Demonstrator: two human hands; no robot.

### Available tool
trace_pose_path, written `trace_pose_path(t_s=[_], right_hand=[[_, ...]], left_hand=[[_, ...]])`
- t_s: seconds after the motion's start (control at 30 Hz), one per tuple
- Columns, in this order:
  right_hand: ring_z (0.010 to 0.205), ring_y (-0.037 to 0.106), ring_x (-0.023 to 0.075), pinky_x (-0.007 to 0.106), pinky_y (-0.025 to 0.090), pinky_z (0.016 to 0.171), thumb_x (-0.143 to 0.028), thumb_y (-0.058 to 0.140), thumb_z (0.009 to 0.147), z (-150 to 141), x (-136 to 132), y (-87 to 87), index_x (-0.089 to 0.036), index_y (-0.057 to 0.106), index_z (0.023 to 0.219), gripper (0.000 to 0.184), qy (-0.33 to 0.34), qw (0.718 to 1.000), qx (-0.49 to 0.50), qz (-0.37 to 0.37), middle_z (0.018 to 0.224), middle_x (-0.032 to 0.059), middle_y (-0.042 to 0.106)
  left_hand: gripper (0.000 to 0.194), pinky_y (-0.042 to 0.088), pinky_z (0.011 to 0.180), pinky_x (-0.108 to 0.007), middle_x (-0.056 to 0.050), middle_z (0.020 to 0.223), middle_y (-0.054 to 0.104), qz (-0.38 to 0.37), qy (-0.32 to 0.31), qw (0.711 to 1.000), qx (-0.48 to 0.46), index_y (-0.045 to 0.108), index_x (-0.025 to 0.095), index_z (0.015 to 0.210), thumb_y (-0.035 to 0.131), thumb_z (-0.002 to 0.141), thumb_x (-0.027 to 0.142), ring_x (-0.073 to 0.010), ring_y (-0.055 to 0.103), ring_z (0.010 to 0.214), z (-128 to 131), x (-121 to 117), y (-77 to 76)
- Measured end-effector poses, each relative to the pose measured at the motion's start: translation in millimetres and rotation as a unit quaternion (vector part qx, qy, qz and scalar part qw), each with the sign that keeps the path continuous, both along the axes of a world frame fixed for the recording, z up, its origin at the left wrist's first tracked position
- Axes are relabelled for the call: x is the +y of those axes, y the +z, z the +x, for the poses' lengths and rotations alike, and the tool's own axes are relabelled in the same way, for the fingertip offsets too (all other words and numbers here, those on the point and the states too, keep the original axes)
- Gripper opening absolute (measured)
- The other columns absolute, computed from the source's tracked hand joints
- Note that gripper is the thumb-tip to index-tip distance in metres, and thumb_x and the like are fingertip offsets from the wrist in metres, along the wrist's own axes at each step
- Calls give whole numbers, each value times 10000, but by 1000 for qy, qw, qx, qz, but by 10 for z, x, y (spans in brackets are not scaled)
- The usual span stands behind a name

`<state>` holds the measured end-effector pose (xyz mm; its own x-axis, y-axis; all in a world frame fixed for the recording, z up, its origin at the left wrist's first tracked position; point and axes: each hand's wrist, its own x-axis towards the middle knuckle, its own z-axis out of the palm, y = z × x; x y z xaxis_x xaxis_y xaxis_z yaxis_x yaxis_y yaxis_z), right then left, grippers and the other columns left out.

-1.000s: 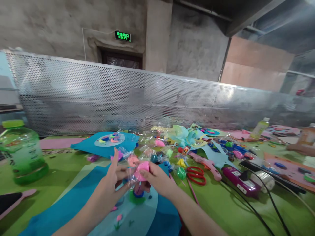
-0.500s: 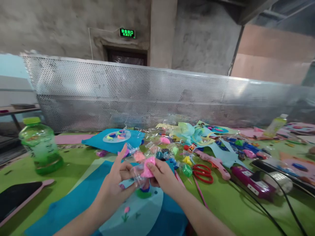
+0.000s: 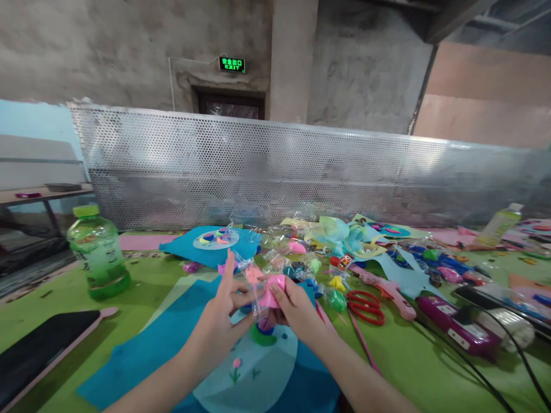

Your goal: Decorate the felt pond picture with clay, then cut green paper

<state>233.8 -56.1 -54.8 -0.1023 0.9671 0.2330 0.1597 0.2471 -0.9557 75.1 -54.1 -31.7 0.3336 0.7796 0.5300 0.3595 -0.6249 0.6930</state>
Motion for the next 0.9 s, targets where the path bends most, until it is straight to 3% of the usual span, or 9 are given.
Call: trace_pose_path(t_s=[0.13,0.3,0.47,0.73,0.8,0.9], right_hand=[[518,478,123,236,361,491,-450,404,841,7,-56,21,-174,494,822,290,-51,994,-75,68,605,7,518],[528,448,124,234,315,502,-375,421,854,-3,-136,105,-175,564,942,261,-48,986,-120,105,574,-13,494],[478,457,111,220,323,466,-390,485,825,35,-143,109,-166,572,899,252,-10,992,-97,85,528,-28,491],[366,424,82,184,308,366,-527,442,800,94,-135,233,-182,526,894,368,54,998,32,8,438,-62,457],[343,401,76,175,259,336,-563,439,785,106,-121,235,-190,506,878,390,58,997,51,-9,419,-67,458],[321,358,66,174,197,309,-603,444,760,122,-90,210,-198,474,828,412,59,996,66,-26,405,-68,467]], left_hand=[[948,483,678,-323,13,612,607,-128,-45,990,-28,-157,81,1351,521,727,306,-205,579,804,44,-21,-6],[980,448,637,-290,53,513,533,-150,-43,985,-77,-108,80,1361,568,680,277,-194,531,781,41,-20,-13],[992,382,529,-248,60,495,515,-183,-67,975,-102,-32,91,1369,619,647,284,-170,479,645,55,-40,19],[949,323,438,-196,92,502,488,-263,-147,944,-131,107,192,1368,664,603,265,-79,395,445,-93,99,151],[928,363,478,-219,70,533,523,-252,-139,949,-126,130,190,1364,660,606,267,-96,434,493,-118,125,193],[766,410,578,-272,34,590,545,-174,-100,975,-90,248,186,1330,612,663,291,-135,482,609,-107,119,220]])
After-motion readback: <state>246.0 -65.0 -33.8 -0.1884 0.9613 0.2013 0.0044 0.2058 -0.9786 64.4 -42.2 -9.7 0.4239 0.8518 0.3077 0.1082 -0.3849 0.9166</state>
